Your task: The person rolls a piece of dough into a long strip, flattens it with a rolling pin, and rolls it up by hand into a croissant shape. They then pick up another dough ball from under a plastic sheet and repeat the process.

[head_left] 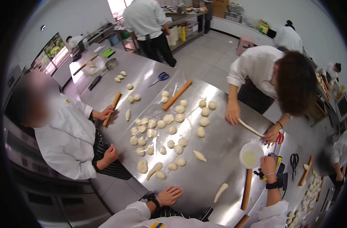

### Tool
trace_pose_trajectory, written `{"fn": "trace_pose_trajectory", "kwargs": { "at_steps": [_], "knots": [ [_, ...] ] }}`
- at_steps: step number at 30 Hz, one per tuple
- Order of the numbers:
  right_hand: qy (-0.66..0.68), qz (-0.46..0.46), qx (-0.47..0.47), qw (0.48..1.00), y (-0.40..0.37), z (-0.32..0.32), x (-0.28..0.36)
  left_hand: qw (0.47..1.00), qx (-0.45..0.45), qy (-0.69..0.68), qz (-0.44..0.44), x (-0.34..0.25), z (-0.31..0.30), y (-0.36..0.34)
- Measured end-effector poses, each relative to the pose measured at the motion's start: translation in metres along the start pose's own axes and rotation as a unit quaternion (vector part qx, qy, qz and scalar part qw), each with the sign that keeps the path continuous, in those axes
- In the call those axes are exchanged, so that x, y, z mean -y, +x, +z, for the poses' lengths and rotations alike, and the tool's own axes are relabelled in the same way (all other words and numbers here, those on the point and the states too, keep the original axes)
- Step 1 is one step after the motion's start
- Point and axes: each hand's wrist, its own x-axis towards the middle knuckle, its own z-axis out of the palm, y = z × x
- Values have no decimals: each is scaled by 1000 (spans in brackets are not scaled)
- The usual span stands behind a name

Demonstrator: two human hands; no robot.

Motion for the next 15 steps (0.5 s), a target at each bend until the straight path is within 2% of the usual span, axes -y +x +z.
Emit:
{"fn": "trace_pose_trajectory", "kwargs": {
  "at_steps": [2,3,5,7,9,11,12,13,14,15],
  "knots": [
    [73,-28,23,997,11,22,56,1000,-3,-26,16,1,2,-2],
    [142,-9,46,989,14,16,105,999,-8,-34,21,1,2,-2],
    [184,-28,79,979,29,44,165,999,-10,-48,21,4,6,-2],
    [176,-77,74,979,46,66,234,997,-15,-66,28,5,12,0],
    [161,-106,50,980,69,102,295,991,-64,-108,39,9,16,-1],
    [207,-99,75,970,92,122,357,984,-56,-158,56,16,9,1],
    [200,-99,81,972,109,141,379,975,-43,-206,75,22,7,-2],
    [192,-97,86,973,127,163,398,959,-67,-257,98,30,12,-7],
    [168,-93,70,979,141,181,418,958,-67,-260,104,35,5,-14],
    [144,-89,54,984,155,196,438,940,29,-336,50,39,-8,-25]
  ]
}}
